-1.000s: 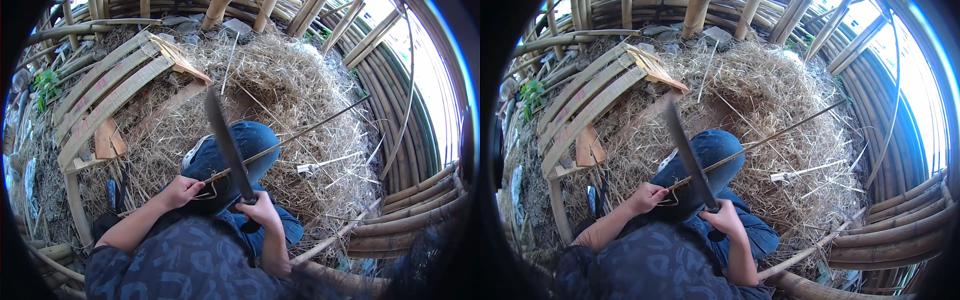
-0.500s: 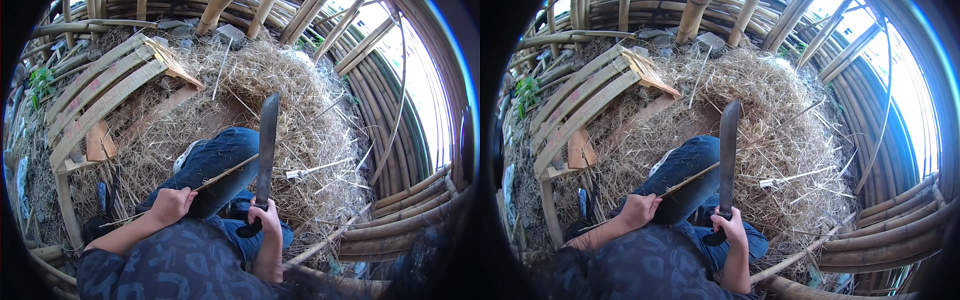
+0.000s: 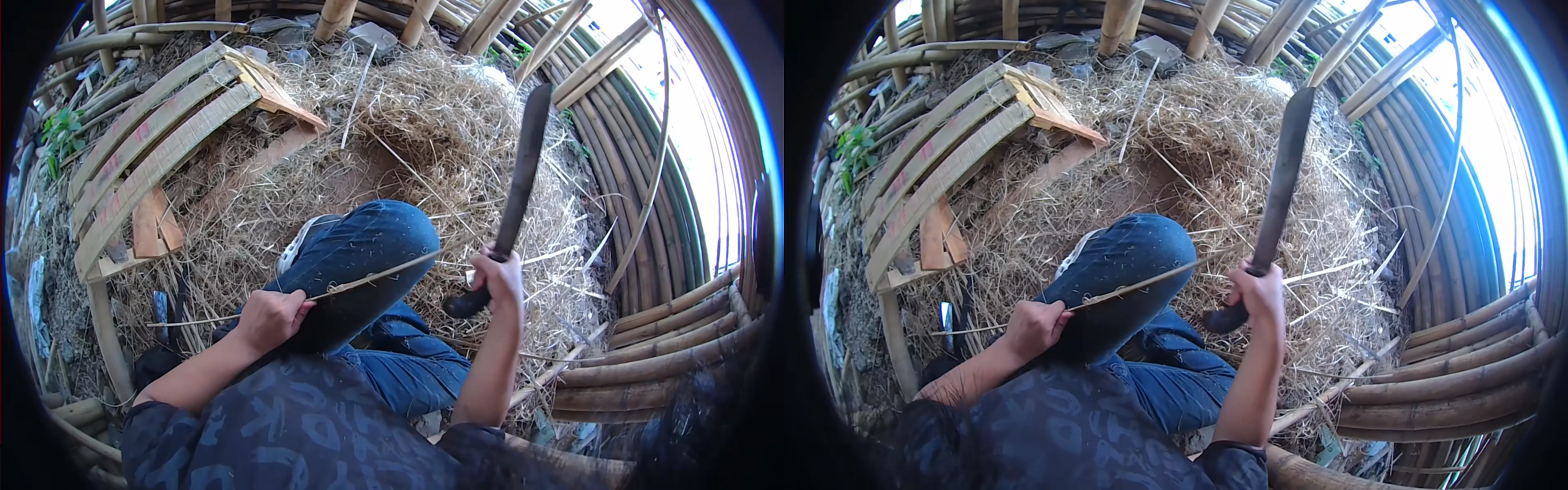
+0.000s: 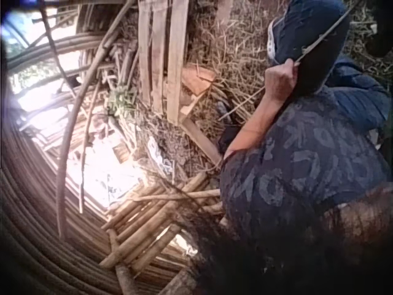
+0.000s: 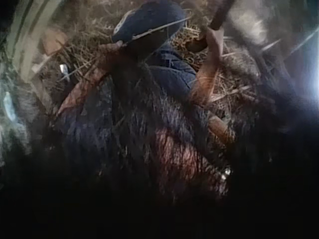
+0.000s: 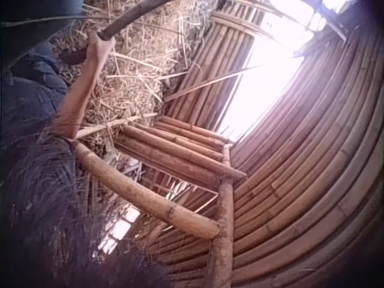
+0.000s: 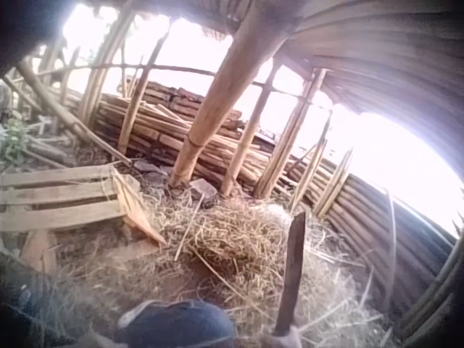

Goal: The person holds a bamboo strip and repeatedly shaves it down using a machete, peeling off loose fibers with their hands.

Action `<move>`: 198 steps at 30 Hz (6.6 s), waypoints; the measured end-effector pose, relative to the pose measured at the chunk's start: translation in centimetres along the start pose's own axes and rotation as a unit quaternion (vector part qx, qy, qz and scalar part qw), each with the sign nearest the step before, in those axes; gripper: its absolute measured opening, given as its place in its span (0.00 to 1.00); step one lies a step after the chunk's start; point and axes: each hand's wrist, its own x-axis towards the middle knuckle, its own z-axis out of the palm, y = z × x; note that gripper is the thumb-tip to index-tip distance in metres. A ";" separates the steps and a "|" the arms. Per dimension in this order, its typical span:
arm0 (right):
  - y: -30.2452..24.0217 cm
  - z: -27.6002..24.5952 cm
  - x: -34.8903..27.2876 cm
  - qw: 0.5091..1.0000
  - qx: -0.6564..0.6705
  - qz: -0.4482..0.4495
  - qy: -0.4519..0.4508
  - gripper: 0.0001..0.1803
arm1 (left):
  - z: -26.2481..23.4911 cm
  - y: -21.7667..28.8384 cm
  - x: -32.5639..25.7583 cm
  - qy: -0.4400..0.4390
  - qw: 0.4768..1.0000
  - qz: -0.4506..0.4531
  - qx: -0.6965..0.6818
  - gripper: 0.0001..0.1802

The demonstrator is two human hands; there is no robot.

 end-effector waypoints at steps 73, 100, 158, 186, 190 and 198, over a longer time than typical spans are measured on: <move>1.9 -2.1 -0.1 0.997 0.055 0.046 -0.012 0.10 | -0.4 1.0 0.4 0.023 0.998 -0.021 0.058 0.13; 2.7 -2.0 -2.4 0.993 0.073 0.083 -0.047 0.10 | -0.7 1.0 0.8 0.024 0.997 -0.008 0.066 0.13; 6.1 4.1 -6.6 0.982 0.166 0.059 -0.070 0.13 | -0.4 0.5 0.1 -0.004 0.993 -0.057 -0.108 0.13; 9.1 7.7 -10.6 0.952 0.182 0.147 -0.196 0.12 | -0.3 0.2 -0.1 0.008 0.992 -0.063 -0.108 0.13; 9.5 7.6 -10.5 0.929 0.226 0.165 -0.242 0.12 | -0.5 0.3 -0.1 0.008 0.993 -0.059 -0.105 0.13; 9.3 8.4 -11.1 0.993 0.060 0.032 -0.091 0.10 | -0.2 -0.1 0.0 0.022 0.994 -0.041 -0.103 0.13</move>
